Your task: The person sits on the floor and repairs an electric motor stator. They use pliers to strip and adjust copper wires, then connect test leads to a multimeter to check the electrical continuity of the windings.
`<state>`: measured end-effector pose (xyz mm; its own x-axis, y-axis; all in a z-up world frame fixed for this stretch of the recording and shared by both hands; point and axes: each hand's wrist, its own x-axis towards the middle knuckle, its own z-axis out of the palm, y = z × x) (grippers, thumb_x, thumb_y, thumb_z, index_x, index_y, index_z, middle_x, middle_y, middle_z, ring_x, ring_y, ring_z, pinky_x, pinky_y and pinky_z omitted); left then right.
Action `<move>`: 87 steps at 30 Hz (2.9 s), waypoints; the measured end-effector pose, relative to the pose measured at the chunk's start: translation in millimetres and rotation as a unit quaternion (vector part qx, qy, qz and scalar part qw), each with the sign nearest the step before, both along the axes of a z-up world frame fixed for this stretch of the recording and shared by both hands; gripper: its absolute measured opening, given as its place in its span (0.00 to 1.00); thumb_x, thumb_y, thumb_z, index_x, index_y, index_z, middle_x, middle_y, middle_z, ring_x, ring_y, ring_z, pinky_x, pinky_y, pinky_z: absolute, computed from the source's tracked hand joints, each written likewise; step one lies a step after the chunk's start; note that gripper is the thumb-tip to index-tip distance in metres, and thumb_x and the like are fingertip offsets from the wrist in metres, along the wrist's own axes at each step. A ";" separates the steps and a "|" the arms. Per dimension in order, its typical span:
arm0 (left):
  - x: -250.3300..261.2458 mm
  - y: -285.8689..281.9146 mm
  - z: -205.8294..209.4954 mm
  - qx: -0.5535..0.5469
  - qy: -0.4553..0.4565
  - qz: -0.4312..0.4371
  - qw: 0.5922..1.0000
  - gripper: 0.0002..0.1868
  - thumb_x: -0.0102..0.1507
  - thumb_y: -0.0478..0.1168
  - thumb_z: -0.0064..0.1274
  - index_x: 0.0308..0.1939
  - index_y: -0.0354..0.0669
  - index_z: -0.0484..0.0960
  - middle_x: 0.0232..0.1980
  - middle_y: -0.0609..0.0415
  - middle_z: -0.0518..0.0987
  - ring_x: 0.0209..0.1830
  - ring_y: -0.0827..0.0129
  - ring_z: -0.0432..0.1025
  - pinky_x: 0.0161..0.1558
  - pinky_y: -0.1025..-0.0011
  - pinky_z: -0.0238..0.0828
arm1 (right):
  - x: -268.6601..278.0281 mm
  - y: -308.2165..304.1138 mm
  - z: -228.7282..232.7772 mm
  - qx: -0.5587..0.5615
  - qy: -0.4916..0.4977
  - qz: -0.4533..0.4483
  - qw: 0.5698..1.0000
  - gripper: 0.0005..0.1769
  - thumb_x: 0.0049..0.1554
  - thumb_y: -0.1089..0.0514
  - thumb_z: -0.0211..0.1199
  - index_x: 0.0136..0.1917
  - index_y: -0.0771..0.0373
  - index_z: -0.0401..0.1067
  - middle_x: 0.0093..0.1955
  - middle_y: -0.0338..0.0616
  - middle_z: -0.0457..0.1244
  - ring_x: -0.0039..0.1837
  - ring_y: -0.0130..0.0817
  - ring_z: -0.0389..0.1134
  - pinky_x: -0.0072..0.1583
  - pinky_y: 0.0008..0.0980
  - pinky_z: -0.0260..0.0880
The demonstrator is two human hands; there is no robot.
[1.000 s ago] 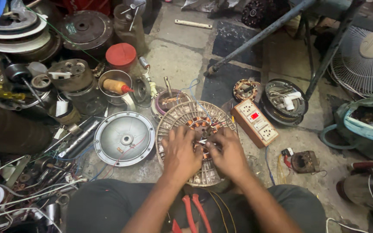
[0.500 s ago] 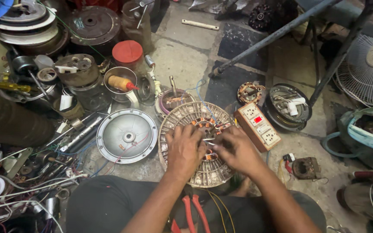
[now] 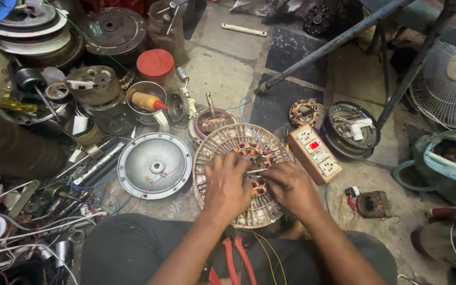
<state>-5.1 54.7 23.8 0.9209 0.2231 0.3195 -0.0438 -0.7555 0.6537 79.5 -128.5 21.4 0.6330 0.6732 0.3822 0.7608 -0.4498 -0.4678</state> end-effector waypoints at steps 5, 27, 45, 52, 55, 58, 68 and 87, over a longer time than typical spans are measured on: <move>-8.1 -2.0 2.8 0.029 -0.038 -0.057 0.997 0.10 0.53 0.39 0.61 0.38 0.44 0.85 0.51 0.48 0.75 0.58 0.50 0.65 0.60 0.47 0.54 | -0.3 -3.9 -11.1 0.077 0.112 -0.058 0.989 0.17 0.50 0.67 0.69 0.54 0.60 0.79 0.50 0.42 0.72 0.52 0.35 0.74 0.54 0.33 0.74; -5.2 -15.9 -4.2 0.026 0.021 0.016 0.999 0.16 0.55 0.40 0.62 0.46 0.42 0.85 0.52 0.46 0.75 0.58 0.49 0.65 0.59 0.47 0.55 | 20.3 -10.7 -37.5 0.089 0.209 -0.027 0.973 0.10 0.53 0.63 0.68 0.50 0.60 0.78 0.48 0.40 0.65 0.50 0.31 0.68 0.50 0.29 0.69; -21.8 -13.4 -8.3 0.019 -0.010 0.083 0.996 0.19 0.55 0.40 0.60 0.49 0.40 0.82 0.57 0.45 0.72 0.63 0.48 0.62 0.62 0.45 0.53 | 26.5 -12.7 -42.0 0.062 0.214 0.002 0.975 0.14 0.49 0.65 0.67 0.50 0.56 0.81 0.47 0.42 0.63 0.54 0.36 0.66 0.58 0.33 0.66; -28.6 -21.6 -16.8 0.042 -0.014 0.067 0.997 0.14 0.58 0.39 0.57 0.47 0.42 0.83 0.60 0.48 0.73 0.66 0.48 0.61 0.64 0.47 0.53 | 27.1 -12.2 -43.3 0.063 0.242 -0.008 0.968 0.13 0.51 0.65 0.68 0.50 0.56 0.82 0.48 0.41 0.63 0.54 0.34 0.67 0.57 0.32 0.68; -28.1 -24.4 -19.3 0.032 -0.019 0.079 0.996 0.14 0.58 0.39 0.57 0.47 0.43 0.84 0.60 0.49 0.73 0.66 0.49 0.61 0.64 0.48 0.53 | 26.6 -10.6 -43.3 0.073 0.229 -0.005 0.971 0.12 0.51 0.65 0.68 0.50 0.56 0.82 0.48 0.41 0.64 0.55 0.34 0.67 0.58 0.31 0.68; -27.3 -25.6 -20.8 0.019 -0.008 0.089 0.996 0.14 0.58 0.38 0.57 0.48 0.44 0.83 0.59 0.50 0.73 0.66 0.49 0.62 0.64 0.48 0.54 | 26.5 -11.1 -42.7 0.071 0.237 -0.005 0.969 0.12 0.51 0.65 0.68 0.50 0.56 0.82 0.48 0.41 0.64 0.54 0.34 0.67 0.58 0.32 0.68; -40.9 -7.5 -18.0 0.015 -0.017 0.104 0.994 0.20 0.56 0.38 0.59 0.53 0.47 0.80 0.59 0.50 0.73 0.64 0.50 0.63 0.61 0.49 0.58 | 23.5 -12.7 -42.4 0.083 0.238 -0.013 0.968 0.13 0.53 0.63 0.68 0.52 0.57 0.82 0.47 0.42 0.62 0.52 0.33 0.66 0.55 0.31 0.67; -99.7 6.3 -10.5 0.013 0.007 0.059 0.998 0.15 0.56 0.36 0.58 0.47 0.48 0.83 0.55 0.50 0.75 0.60 0.49 0.66 0.58 0.52 0.61 | -36.2 -19.0 -7.7 0.009 0.054 -0.118 0.992 0.14 0.50 0.60 0.72 0.51 0.57 0.79 0.48 0.45 0.67 0.54 0.46 0.69 0.54 0.41 0.70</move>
<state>-104.8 61.0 13.3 0.8935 0.3216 0.3134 0.0552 -0.7714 0.6340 43.4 -147.5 13.7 0.8095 0.4957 0.3146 0.5811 -0.5999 -0.5500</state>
